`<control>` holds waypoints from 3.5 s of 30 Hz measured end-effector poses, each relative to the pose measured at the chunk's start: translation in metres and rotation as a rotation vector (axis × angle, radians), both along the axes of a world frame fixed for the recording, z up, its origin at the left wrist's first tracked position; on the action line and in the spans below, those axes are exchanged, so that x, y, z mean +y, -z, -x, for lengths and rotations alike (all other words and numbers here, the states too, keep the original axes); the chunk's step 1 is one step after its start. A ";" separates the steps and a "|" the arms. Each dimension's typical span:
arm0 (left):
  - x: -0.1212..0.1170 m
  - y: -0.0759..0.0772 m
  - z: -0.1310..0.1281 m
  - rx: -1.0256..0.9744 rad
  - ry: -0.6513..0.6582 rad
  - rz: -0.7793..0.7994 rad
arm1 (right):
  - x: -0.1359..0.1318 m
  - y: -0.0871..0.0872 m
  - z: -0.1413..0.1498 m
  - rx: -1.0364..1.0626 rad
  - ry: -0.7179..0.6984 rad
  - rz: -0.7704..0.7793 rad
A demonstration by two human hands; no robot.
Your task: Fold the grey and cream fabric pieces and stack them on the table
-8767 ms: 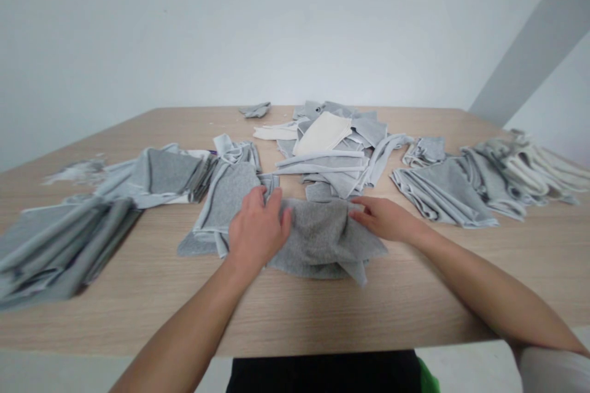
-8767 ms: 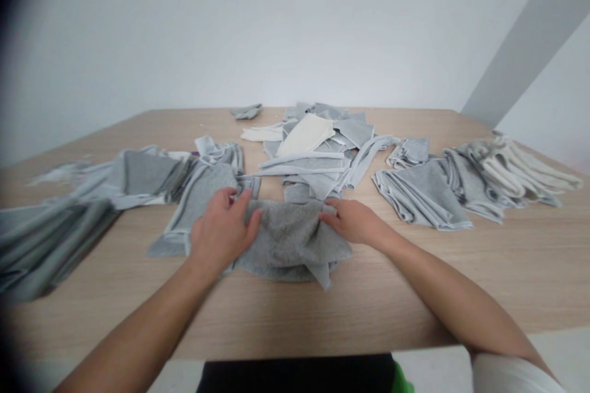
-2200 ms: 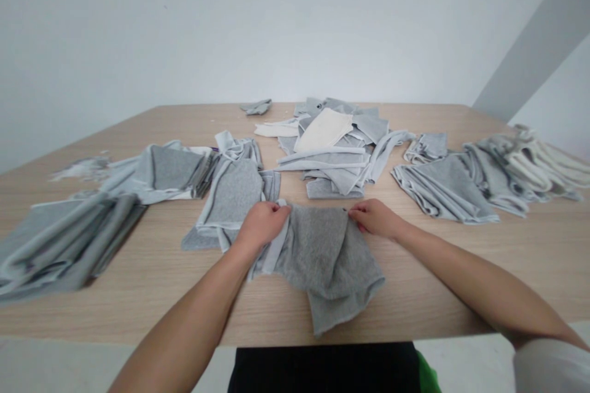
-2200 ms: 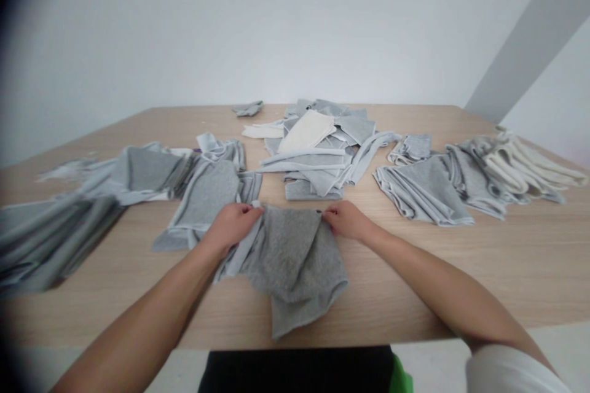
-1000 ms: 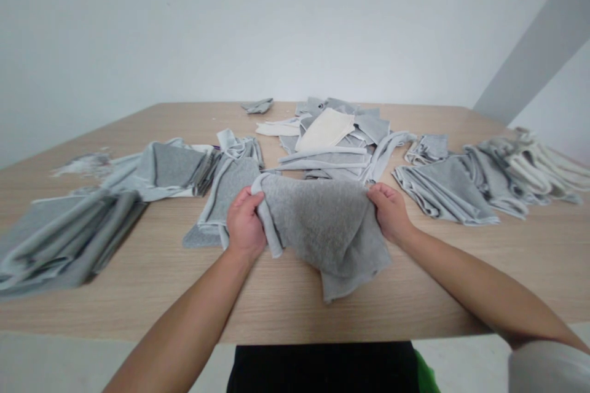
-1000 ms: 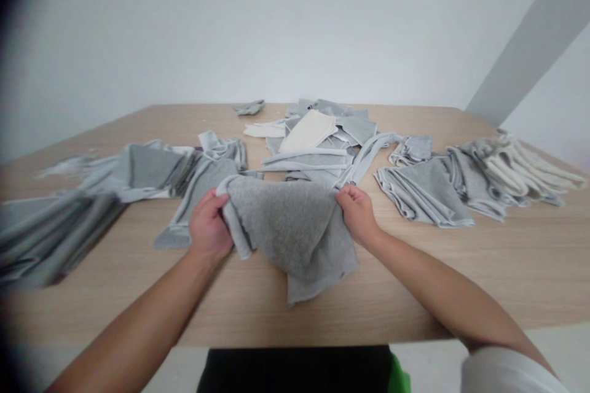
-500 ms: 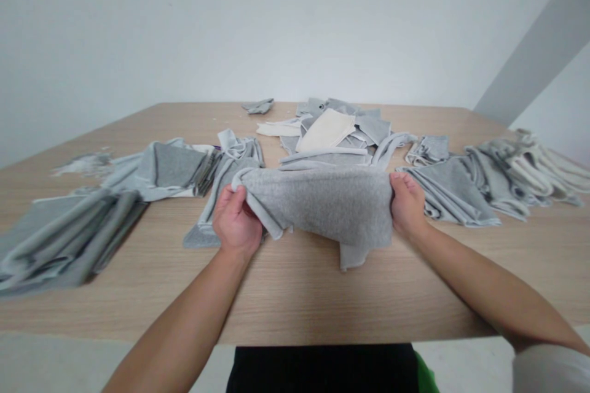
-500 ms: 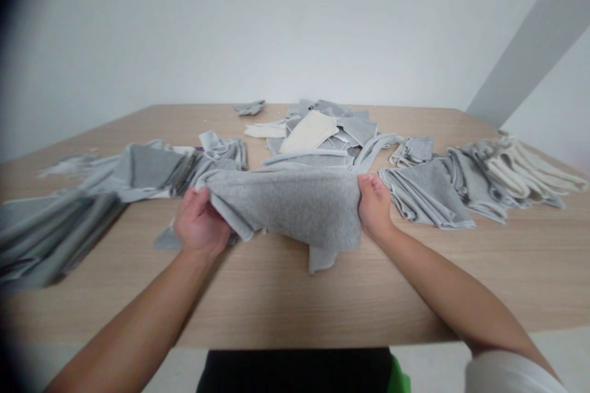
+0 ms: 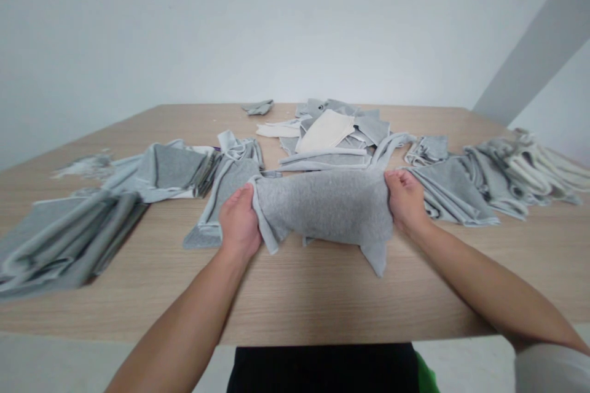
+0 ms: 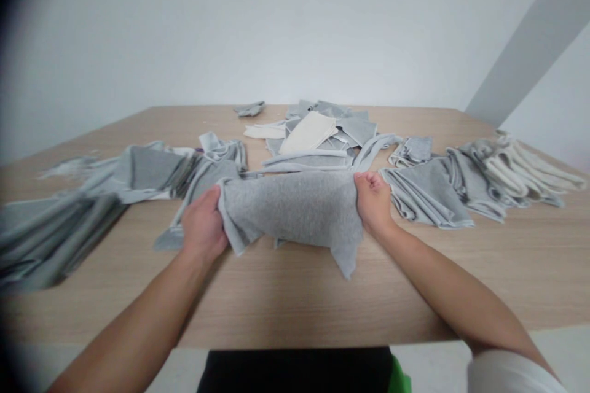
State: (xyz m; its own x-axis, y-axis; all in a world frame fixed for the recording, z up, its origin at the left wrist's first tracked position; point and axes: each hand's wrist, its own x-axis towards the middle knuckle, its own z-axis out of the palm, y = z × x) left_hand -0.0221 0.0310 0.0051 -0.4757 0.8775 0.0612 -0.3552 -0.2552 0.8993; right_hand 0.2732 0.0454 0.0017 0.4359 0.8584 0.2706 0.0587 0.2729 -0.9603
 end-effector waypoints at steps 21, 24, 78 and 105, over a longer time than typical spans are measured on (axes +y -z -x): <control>-0.037 0.003 -0.032 -0.076 1.063 -0.109 | -0.063 -0.010 0.033 -0.953 -0.439 -0.190; -0.043 0.009 -0.043 -0.052 1.172 -0.173 | -0.075 -0.008 0.044 -1.019 -0.527 0.021; -0.013 -0.002 -0.010 0.872 0.197 0.186 | -0.014 -0.081 -0.041 -0.175 0.364 -0.290; -0.023 0.000 -0.005 1.949 0.282 0.472 | 0.009 -0.091 0.000 -0.994 -0.367 -0.254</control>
